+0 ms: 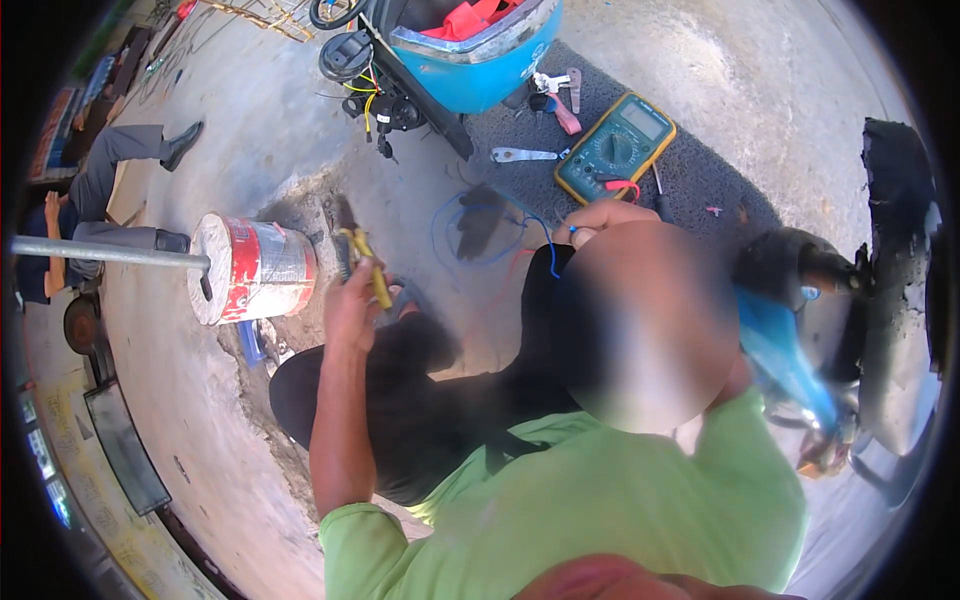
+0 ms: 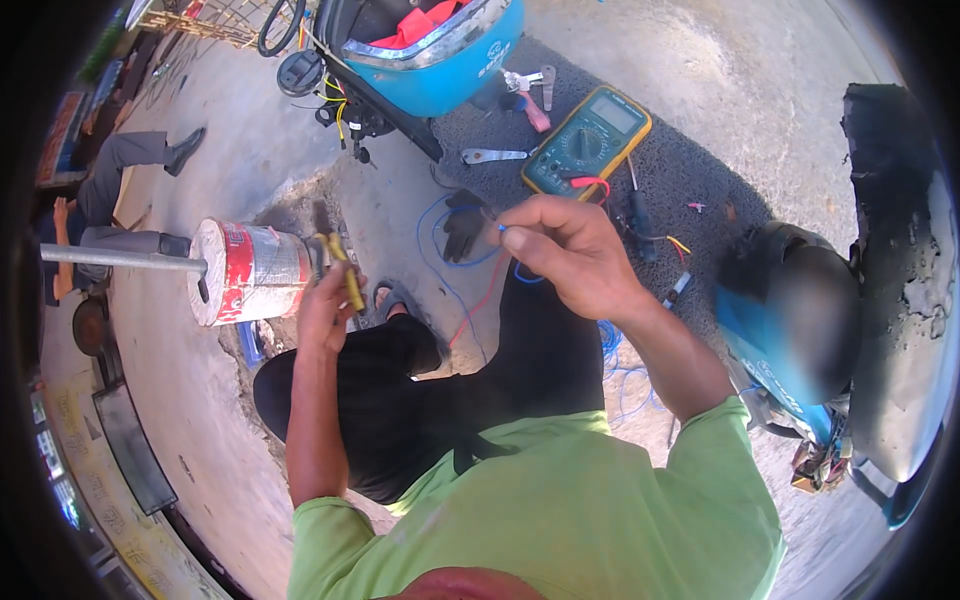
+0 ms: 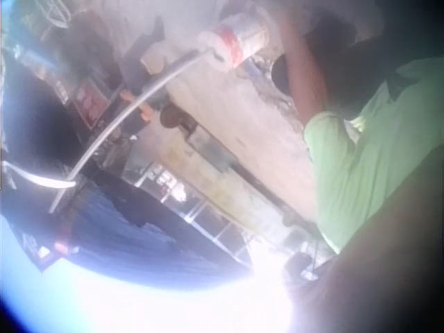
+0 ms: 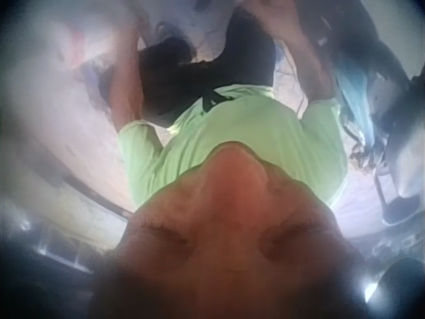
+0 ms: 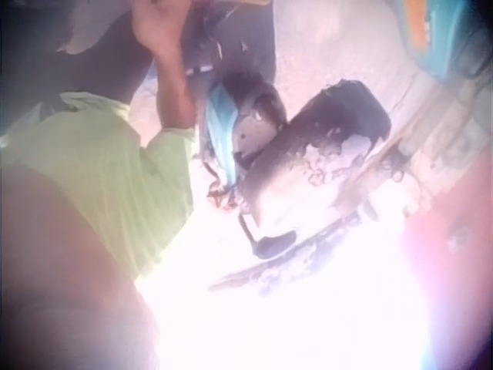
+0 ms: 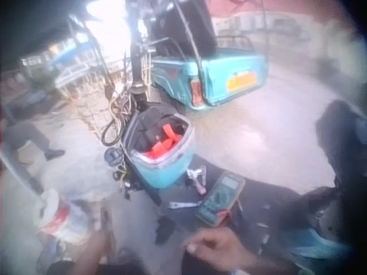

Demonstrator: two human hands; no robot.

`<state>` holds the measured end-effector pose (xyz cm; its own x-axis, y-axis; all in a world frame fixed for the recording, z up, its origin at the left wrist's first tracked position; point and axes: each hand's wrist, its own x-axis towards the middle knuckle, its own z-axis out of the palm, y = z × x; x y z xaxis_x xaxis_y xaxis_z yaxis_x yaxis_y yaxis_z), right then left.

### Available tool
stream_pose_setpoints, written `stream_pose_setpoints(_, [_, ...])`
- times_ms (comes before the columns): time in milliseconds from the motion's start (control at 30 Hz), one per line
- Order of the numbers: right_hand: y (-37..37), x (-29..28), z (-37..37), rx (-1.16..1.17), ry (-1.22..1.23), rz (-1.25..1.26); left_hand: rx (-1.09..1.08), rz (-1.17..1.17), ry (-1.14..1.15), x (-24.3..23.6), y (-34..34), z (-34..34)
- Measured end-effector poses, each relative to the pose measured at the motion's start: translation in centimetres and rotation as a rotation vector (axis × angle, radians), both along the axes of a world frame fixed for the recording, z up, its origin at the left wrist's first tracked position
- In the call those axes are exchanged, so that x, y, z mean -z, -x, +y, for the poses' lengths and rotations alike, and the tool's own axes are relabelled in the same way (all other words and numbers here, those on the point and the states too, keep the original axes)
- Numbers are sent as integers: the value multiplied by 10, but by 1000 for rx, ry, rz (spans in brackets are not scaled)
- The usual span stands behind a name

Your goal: The person repairs electrical components on a blue electric scooter by handling wires, using a multimeter to test connections, and manipulating internal wiring beneath the scooter's seat.

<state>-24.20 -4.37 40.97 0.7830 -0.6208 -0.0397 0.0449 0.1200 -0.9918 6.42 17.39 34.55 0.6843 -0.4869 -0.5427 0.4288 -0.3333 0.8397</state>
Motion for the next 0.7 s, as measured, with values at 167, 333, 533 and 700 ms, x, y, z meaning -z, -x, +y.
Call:
stream_pose_setpoints(167, [-5, -4, 6, -21, -40, -37, 117, 122, -263, 59, -30, -3])
stream_pose_setpoints(333, [-7, -37, 22, -27, 140, 125, -45, -53, -313, 77, -73, -13])
stream_pose_setpoints(533, [-6, -2, 25, -113, 12, 45, 13, -586, -463, 114, -144, 9])
stream_pose_setpoints(700, [-11, 20, 15, -167, -2, 51, 196, -876, -326, 73, -104, -16])
